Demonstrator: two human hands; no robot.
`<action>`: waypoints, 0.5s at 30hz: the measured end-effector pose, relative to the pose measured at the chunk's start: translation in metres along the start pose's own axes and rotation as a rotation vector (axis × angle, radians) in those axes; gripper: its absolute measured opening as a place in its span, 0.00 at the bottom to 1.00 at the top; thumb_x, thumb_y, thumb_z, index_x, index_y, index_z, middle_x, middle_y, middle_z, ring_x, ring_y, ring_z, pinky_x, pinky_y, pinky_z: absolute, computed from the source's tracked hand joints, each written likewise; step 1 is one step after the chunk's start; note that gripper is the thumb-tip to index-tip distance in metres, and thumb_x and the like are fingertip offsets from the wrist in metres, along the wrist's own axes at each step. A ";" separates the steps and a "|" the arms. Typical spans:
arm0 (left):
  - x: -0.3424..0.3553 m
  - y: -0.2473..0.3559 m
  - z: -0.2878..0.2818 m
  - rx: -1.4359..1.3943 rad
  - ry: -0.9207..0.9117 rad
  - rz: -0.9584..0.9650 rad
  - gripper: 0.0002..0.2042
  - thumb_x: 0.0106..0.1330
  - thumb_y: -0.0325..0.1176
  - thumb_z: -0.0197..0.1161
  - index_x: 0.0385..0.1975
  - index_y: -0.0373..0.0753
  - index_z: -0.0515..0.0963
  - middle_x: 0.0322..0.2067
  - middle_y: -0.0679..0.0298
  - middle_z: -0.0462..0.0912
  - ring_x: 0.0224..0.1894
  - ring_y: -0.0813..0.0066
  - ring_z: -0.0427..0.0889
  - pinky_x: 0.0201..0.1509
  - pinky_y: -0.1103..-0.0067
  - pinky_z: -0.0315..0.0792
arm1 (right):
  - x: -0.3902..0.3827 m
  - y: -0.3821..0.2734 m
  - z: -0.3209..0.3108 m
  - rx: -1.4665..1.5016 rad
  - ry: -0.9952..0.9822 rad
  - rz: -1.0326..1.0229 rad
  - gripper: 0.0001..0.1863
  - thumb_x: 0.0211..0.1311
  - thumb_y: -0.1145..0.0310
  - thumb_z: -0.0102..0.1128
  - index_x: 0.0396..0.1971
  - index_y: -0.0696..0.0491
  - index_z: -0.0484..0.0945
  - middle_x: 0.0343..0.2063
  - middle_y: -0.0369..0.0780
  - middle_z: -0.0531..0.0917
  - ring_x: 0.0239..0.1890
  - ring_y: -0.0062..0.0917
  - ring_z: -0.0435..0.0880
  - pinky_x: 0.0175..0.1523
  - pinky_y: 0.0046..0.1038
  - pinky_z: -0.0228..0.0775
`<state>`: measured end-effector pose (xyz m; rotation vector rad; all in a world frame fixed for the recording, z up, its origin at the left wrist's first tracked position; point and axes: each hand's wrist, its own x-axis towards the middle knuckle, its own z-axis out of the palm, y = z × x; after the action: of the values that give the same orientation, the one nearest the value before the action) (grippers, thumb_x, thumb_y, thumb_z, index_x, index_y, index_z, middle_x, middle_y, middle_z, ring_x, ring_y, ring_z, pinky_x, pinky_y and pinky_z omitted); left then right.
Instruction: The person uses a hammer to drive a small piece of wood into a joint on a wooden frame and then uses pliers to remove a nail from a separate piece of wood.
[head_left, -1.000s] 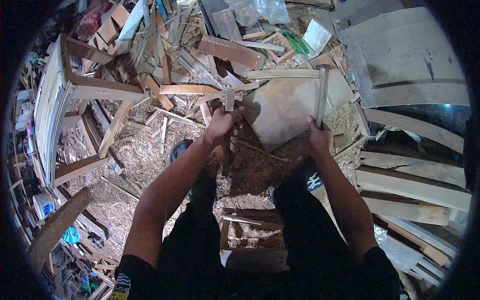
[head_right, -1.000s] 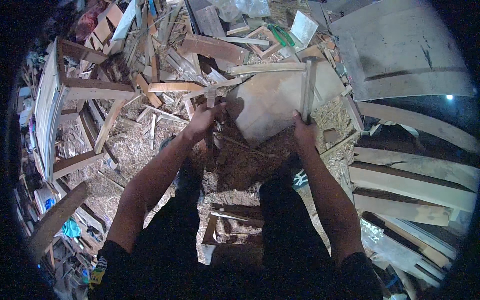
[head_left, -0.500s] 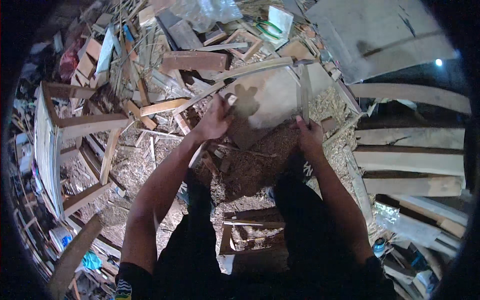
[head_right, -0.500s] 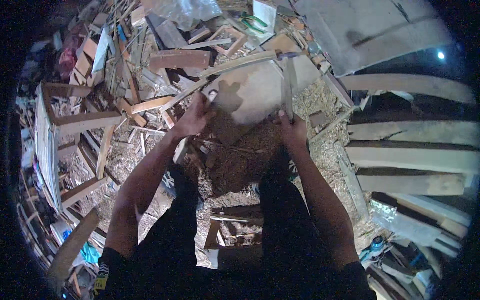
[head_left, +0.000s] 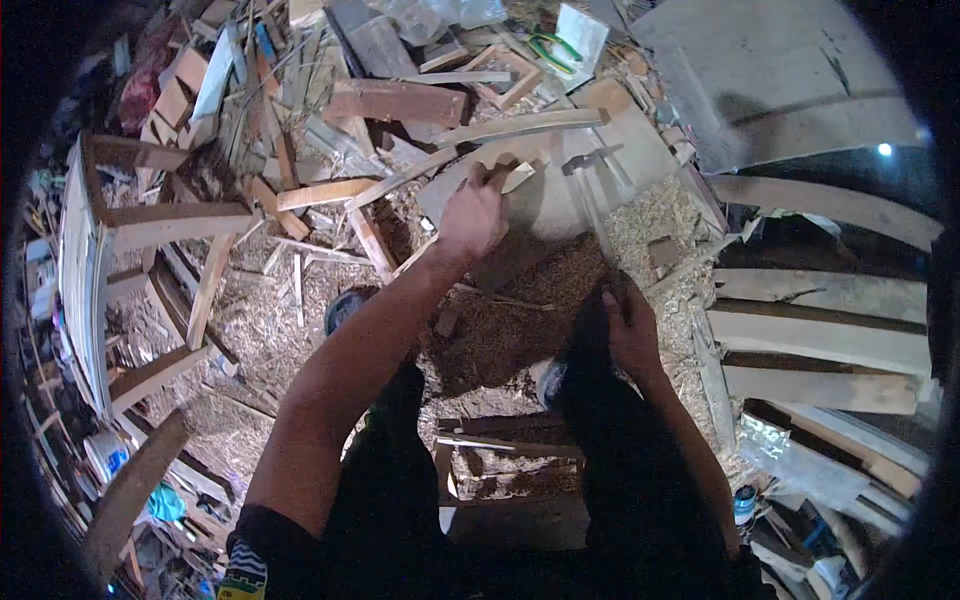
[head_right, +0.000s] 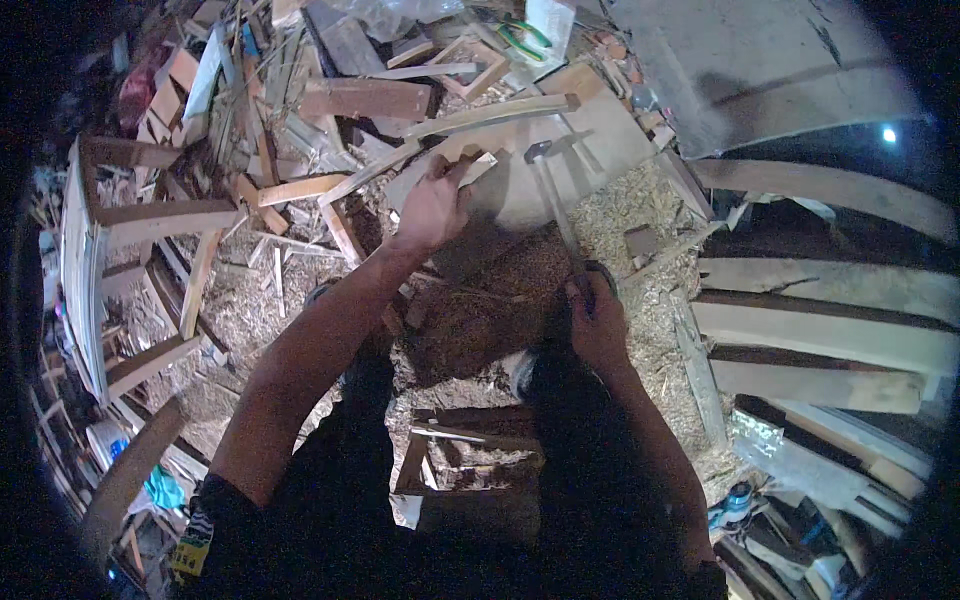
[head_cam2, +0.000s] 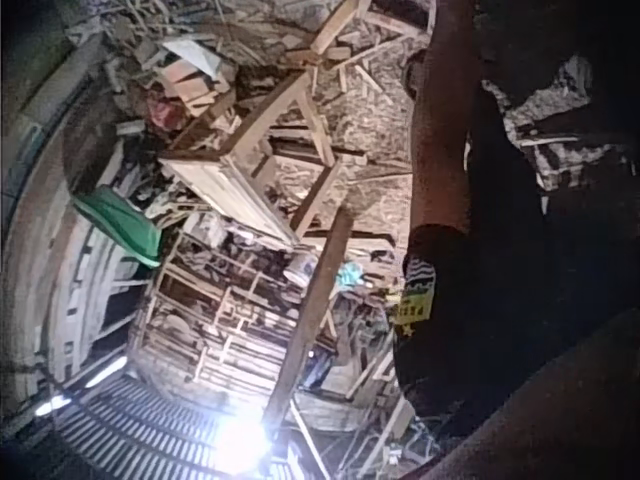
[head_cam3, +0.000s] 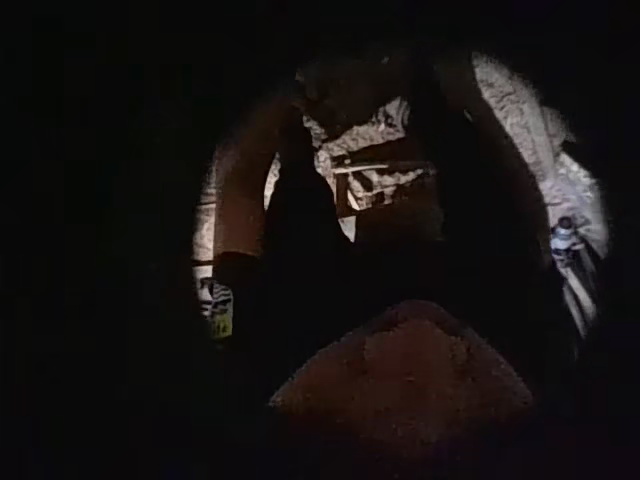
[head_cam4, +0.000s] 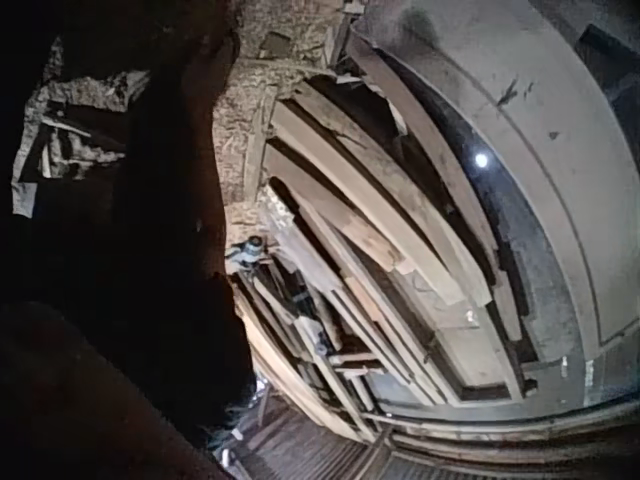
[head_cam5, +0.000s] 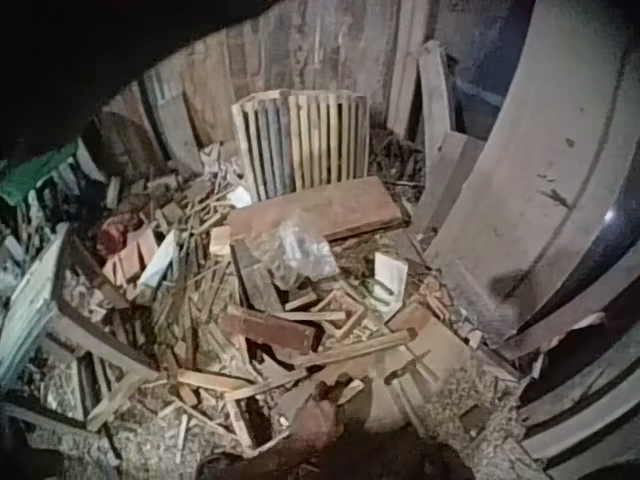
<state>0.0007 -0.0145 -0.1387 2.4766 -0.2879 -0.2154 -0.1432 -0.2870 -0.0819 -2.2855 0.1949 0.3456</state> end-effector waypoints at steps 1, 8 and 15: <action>-0.002 0.001 -0.002 0.063 0.004 -0.042 0.30 0.64 0.32 0.60 0.68 0.47 0.63 0.51 0.40 0.75 0.46 0.38 0.83 0.50 0.52 0.79 | -0.002 0.008 0.002 -0.102 -0.009 0.051 0.20 0.79 0.57 0.48 0.56 0.58 0.74 0.40 0.55 0.84 0.47 0.54 0.82 0.52 0.44 0.73; -0.014 -0.032 -0.022 0.107 0.072 -0.276 0.23 0.70 0.42 0.59 0.65 0.50 0.72 0.55 0.49 0.76 0.47 0.45 0.85 0.46 0.56 0.83 | 0.022 -0.029 0.028 0.099 -0.143 0.031 0.17 0.80 0.59 0.48 0.47 0.59 0.76 0.30 0.46 0.80 0.36 0.33 0.80 0.44 0.36 0.71; -0.020 -0.054 -0.014 0.207 0.115 -0.235 0.25 0.71 0.42 0.59 0.69 0.52 0.69 0.60 0.54 0.76 0.51 0.46 0.84 0.50 0.57 0.83 | 0.050 -0.026 0.046 -0.024 -0.151 -0.100 0.19 0.80 0.56 0.48 0.49 0.59 0.75 0.28 0.47 0.79 0.33 0.33 0.79 0.42 0.40 0.70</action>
<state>-0.0071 0.0407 -0.1584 2.7150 0.0321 -0.1455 -0.0980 -0.2374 -0.1089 -2.2711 -0.0009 0.4686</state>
